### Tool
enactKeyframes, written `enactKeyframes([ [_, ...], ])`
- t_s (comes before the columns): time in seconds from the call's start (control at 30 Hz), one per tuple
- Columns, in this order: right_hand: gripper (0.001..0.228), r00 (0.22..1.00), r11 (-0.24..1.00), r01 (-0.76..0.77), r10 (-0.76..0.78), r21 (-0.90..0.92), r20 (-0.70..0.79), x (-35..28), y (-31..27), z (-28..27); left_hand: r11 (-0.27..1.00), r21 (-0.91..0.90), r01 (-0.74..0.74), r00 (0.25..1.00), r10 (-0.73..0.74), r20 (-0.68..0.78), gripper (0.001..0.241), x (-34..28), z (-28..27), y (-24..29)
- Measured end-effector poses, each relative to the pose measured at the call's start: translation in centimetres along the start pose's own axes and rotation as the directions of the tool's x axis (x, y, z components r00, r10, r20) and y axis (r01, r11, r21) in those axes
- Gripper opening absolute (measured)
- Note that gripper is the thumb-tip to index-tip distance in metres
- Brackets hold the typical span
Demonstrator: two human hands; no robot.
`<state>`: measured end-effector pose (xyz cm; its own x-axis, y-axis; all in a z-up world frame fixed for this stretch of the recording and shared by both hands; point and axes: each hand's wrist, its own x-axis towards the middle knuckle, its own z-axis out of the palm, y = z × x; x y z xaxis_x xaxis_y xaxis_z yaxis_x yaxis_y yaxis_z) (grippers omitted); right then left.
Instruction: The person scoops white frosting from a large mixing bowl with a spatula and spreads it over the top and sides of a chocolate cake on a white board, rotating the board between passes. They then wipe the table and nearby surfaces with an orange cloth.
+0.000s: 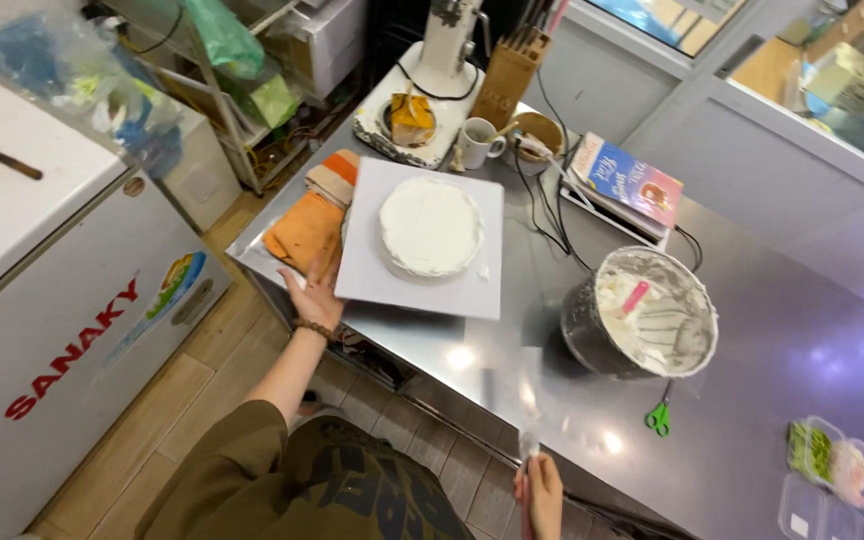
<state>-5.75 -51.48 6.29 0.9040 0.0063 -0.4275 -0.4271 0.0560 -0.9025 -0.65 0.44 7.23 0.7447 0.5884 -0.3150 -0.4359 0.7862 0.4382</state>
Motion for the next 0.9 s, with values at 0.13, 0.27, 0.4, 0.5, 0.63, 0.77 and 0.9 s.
enactKeyframes([
  [0.13, 0.021, 0.946, 0.963, -0.203, 0.24, -0.174, 0.22, 3.9, -3.5, -2.2, 0.98, -0.045, 0.193, 0.978, -0.196, -0.075, 0.129, -0.7, -2.4, -2.4],
  [0.27, 0.026, 0.937, 0.811, 0.167, 0.046, -0.561, 0.345, 7.5, -10.8, 0.8, 0.953, 0.137, 0.272, 0.961, -0.277, 0.022, 0.125, -2.2, -2.0, -2.8],
  [0.4, 0.024, 0.944, 0.67, 0.327, -0.195, -0.666, 0.266, 8.1, -14.5, 6.8, 0.841, 0.486, 0.239, 0.928, -0.346, 0.141, 0.099, -2.1, -1.5, -2.7],
  [0.5, 0.027, 0.974, 0.739, 0.227, -0.167, -0.634, 0.153, 7.3, -15.1, 10.5, 0.74, 0.63, 0.235, 0.955, -0.295, -0.009, 0.076, -1.7, -1.1, -1.6],
  [0.63, 0.031, 0.982, 0.697, 0.182, -0.097, -0.694, 0.16, 7.9, -14.7, 11.9, 0.837, 0.547, 0.016, 0.973, -0.139, 0.184, 0.063, 1.7, -4.1, -2.5],
  [0.77, 0.027, 0.986, 0.762, 0.1, 0.008, -0.639, 0.164, 7.3, -14.3, 12.5, 0.822, 0.567, 0.048, 0.978, -0.155, 0.142, 0.059, 1.6, -4.6, -3.2],
  [0.9, 0.028, 0.98, 0.738, 0.083, 0.063, -0.67, 0.19, 6.7, -13.8, 13.2, 0.741, 0.631, 0.228, 0.971, -0.217, -0.097, 0.076, -3.1, -0.5, -4.1],
])
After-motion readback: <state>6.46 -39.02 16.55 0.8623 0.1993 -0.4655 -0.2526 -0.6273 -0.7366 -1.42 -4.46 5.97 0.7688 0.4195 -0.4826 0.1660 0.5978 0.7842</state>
